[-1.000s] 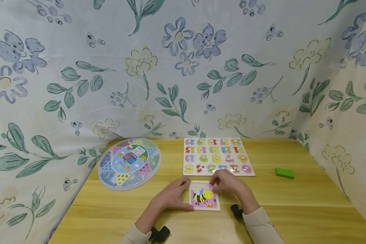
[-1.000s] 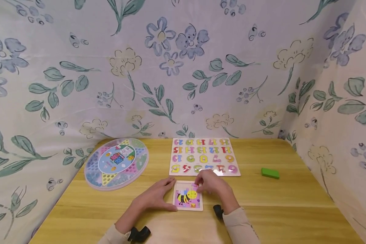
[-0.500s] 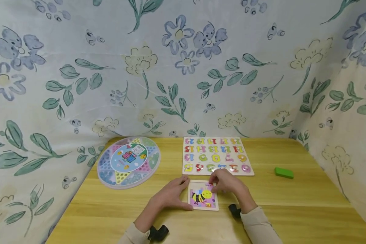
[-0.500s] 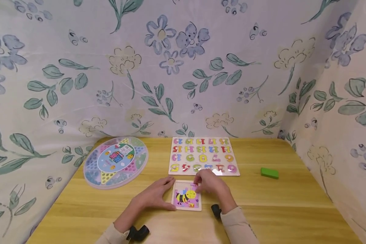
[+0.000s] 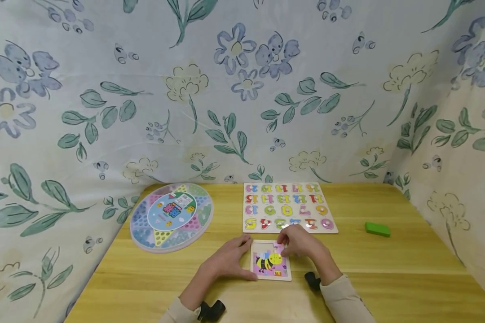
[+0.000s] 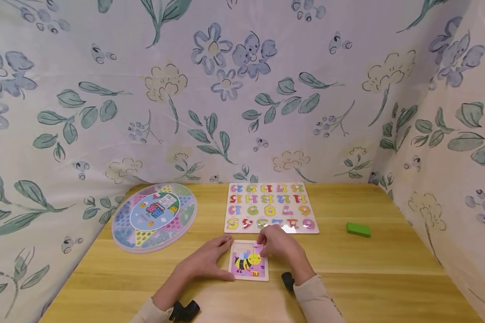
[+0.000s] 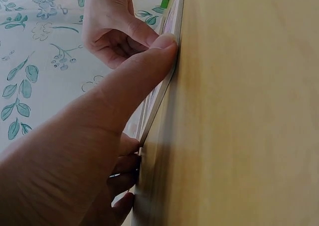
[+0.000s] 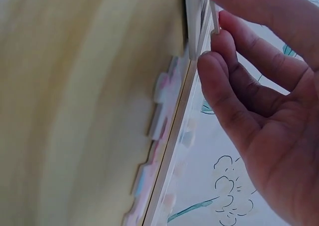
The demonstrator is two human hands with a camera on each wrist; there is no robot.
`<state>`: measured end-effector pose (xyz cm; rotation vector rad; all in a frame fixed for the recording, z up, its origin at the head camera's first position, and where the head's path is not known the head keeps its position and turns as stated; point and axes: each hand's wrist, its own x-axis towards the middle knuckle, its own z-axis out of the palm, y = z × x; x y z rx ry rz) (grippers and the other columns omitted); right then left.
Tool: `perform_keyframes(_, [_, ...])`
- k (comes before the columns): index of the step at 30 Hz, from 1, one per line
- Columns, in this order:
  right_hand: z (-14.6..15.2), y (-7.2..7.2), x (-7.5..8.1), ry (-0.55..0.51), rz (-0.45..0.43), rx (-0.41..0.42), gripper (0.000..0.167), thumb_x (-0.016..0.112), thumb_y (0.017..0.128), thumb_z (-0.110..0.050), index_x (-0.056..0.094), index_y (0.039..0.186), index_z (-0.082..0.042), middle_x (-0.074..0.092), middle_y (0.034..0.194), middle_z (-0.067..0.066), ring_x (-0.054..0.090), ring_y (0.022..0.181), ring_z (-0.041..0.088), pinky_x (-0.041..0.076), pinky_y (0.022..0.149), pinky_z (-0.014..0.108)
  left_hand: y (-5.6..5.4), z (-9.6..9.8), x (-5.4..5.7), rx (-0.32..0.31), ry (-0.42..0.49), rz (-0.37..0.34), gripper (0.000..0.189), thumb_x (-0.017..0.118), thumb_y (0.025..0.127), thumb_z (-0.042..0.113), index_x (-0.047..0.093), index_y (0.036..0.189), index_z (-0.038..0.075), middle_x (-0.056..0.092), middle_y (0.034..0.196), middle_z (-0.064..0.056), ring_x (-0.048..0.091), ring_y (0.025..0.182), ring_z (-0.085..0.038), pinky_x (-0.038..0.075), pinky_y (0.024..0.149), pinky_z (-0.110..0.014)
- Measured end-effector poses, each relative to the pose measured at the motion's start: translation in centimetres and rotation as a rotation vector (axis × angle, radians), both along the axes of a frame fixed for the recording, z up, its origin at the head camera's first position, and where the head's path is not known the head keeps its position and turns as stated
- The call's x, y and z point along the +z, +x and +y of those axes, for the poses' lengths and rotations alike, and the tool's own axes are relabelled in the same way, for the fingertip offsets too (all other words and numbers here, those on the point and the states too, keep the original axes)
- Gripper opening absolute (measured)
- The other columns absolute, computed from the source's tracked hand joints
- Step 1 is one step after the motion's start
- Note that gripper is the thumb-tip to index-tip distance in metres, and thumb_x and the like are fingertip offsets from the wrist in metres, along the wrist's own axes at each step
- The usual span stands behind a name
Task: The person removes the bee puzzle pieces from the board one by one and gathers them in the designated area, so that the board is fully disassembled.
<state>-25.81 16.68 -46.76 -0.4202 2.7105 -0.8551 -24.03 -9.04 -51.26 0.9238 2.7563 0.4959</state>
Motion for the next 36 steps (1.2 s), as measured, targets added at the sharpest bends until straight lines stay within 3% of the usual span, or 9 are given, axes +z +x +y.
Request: perform_keyframes(36, [1.0,-0.64,-0.55,-0.048,0.018,0.041,0.019,0.084,0.071,-0.007,0.071,0.085,-0.01,0.064,0.077,-0.002,0.055,0.069,0.013,0.048,0.056,0.024,0.1,0.01,0.25,-0.002,-0.001,0.003,0.114,0.062,0.071,0.08,0.028,0.154,0.011,0.025,0.162,-0.006,0.029,0.147,-0.025,0.032,0.118,-0.042])
